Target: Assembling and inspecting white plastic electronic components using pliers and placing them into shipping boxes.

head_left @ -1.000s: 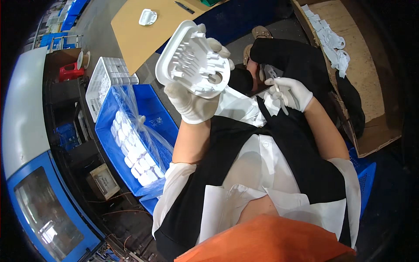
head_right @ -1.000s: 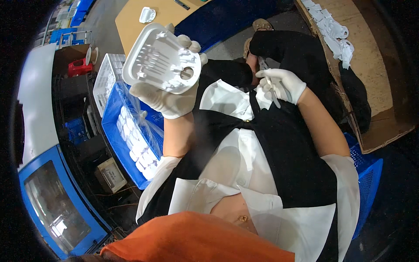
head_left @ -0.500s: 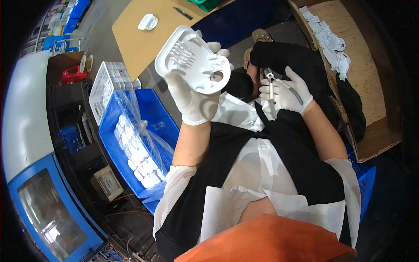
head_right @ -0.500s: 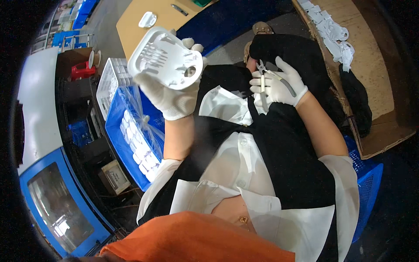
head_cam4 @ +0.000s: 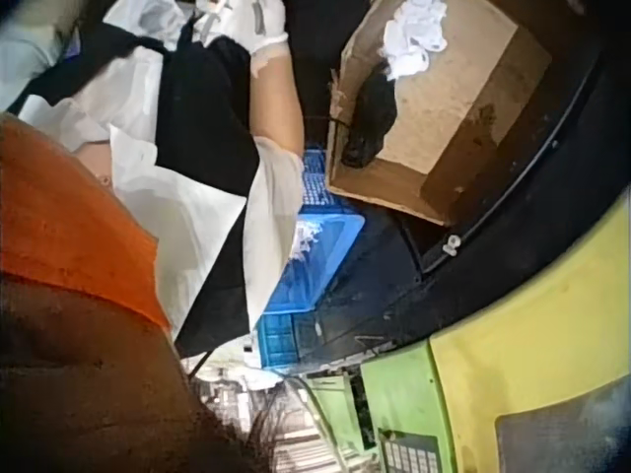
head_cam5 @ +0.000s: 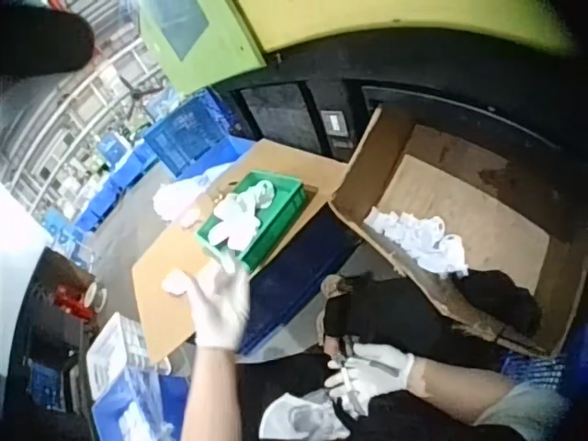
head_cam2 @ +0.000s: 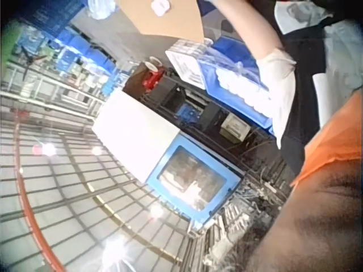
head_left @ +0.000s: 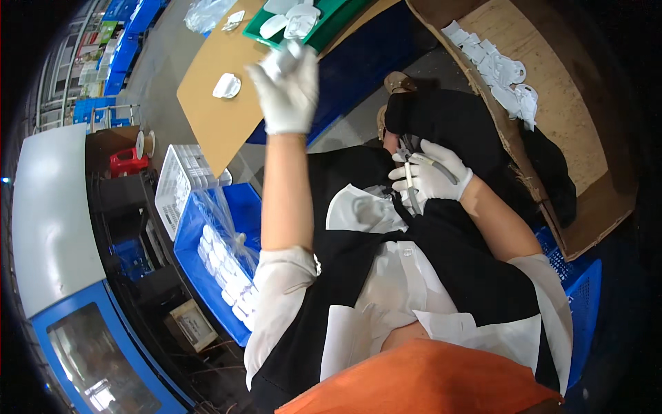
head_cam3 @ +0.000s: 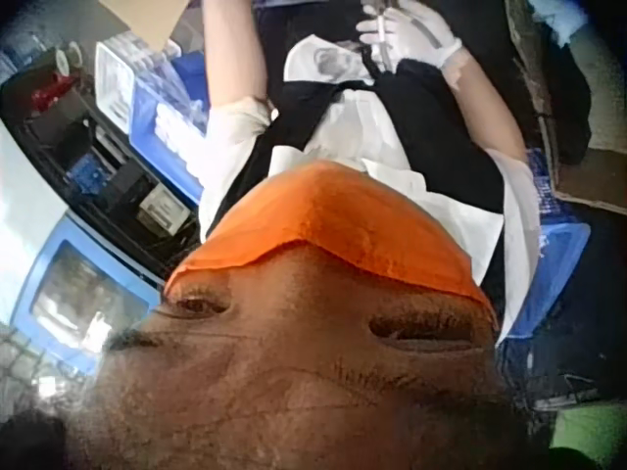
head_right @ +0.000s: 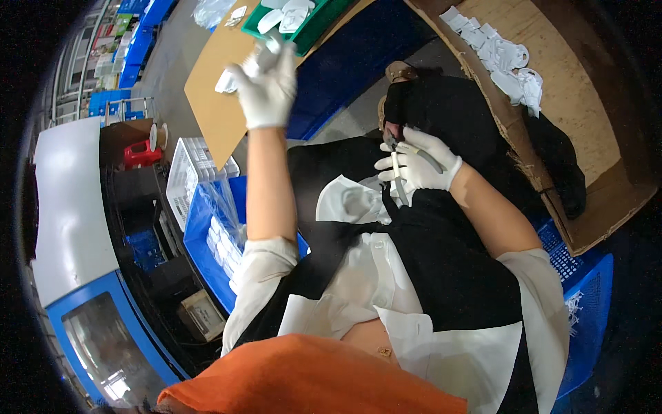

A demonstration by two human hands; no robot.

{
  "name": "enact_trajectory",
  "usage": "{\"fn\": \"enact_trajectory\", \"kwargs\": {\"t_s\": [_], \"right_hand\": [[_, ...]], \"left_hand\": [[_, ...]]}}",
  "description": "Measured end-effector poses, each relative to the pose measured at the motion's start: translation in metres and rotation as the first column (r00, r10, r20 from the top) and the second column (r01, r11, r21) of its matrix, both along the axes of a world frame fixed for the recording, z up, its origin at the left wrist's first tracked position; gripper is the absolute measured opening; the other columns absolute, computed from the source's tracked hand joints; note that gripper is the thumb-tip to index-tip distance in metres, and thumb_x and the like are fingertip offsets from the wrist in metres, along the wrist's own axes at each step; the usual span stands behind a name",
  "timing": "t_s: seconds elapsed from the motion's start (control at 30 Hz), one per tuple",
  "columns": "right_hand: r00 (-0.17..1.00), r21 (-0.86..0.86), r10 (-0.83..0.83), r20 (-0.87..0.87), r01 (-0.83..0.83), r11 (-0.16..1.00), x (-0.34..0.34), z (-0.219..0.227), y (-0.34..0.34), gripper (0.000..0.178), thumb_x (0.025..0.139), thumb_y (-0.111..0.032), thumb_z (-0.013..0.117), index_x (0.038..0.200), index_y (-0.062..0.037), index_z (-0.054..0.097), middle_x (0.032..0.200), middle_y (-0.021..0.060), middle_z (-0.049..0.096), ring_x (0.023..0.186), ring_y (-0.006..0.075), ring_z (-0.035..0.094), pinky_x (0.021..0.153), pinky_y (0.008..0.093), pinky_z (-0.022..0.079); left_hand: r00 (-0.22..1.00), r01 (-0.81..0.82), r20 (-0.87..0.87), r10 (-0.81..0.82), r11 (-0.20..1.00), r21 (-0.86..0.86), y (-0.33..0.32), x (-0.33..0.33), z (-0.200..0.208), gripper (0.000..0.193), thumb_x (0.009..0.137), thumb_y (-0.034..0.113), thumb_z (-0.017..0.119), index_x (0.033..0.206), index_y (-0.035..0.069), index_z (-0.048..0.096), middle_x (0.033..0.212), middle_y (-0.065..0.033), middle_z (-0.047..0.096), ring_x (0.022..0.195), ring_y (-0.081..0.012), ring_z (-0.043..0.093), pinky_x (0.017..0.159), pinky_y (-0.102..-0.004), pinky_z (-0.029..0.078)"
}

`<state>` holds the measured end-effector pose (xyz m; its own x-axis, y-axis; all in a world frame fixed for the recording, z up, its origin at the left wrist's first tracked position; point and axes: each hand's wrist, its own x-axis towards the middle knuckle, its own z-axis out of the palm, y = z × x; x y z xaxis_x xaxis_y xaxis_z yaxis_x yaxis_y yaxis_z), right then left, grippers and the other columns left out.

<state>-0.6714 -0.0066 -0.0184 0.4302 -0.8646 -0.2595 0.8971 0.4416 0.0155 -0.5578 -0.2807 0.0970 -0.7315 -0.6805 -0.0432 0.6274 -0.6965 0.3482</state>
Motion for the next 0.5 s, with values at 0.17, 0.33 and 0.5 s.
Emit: {"fn": "enact_trajectory", "kwargs": {"t_s": [0.17,0.33,0.5], "right_hand": [[0.998,-0.002,-0.035,0.054,0.035,0.999,-0.004,-0.016,0.007,0.052,0.090,-0.046,0.046,0.121,-0.0043,0.047,0.120,0.0261,0.052,0.107,0.0422,0.053,0.089,0.0585,0.041],[0.994,0.116,-0.096,-0.042,0.100,0.988,0.010,-0.025,-0.004,0.048,0.084,-0.031,0.062,0.118,-0.0024,0.045,0.116,0.0257,0.053,0.108,0.0384,0.054,0.091,0.0539,0.041],[0.982,-0.089,-0.161,-0.100,0.153,0.984,-0.005,0.001,0.007,0.044,0.085,-0.015,0.057,0.124,-0.0026,0.042,0.109,0.0175,0.058,0.099,0.0255,0.059,0.081,0.0428,0.049]], "left_hand": [[0.896,0.196,0.433,-0.096,0.962,-0.193,-0.025,-0.043,-0.018,0.081,0.087,0.057,0.048,0.138,-0.001,0.025,0.138,-0.0229,0.034,0.123,-0.0394,0.041,0.099,-0.0500,0.040],[0.382,0.554,0.915,-0.130,0.824,-0.114,0.018,0.030,-0.150,0.032,0.090,0.038,0.056,0.111,0.013,0.057,0.096,-0.0018,0.062,0.089,-0.0173,0.058,0.075,-0.0339,0.046],[0.154,0.494,0.988,-0.017,0.867,-0.062,0.036,0.065,-0.207,0.036,0.088,0.032,0.059,0.115,0.009,0.055,0.096,-0.0060,0.062,0.085,-0.0201,0.059,0.071,-0.0353,0.048]]}}
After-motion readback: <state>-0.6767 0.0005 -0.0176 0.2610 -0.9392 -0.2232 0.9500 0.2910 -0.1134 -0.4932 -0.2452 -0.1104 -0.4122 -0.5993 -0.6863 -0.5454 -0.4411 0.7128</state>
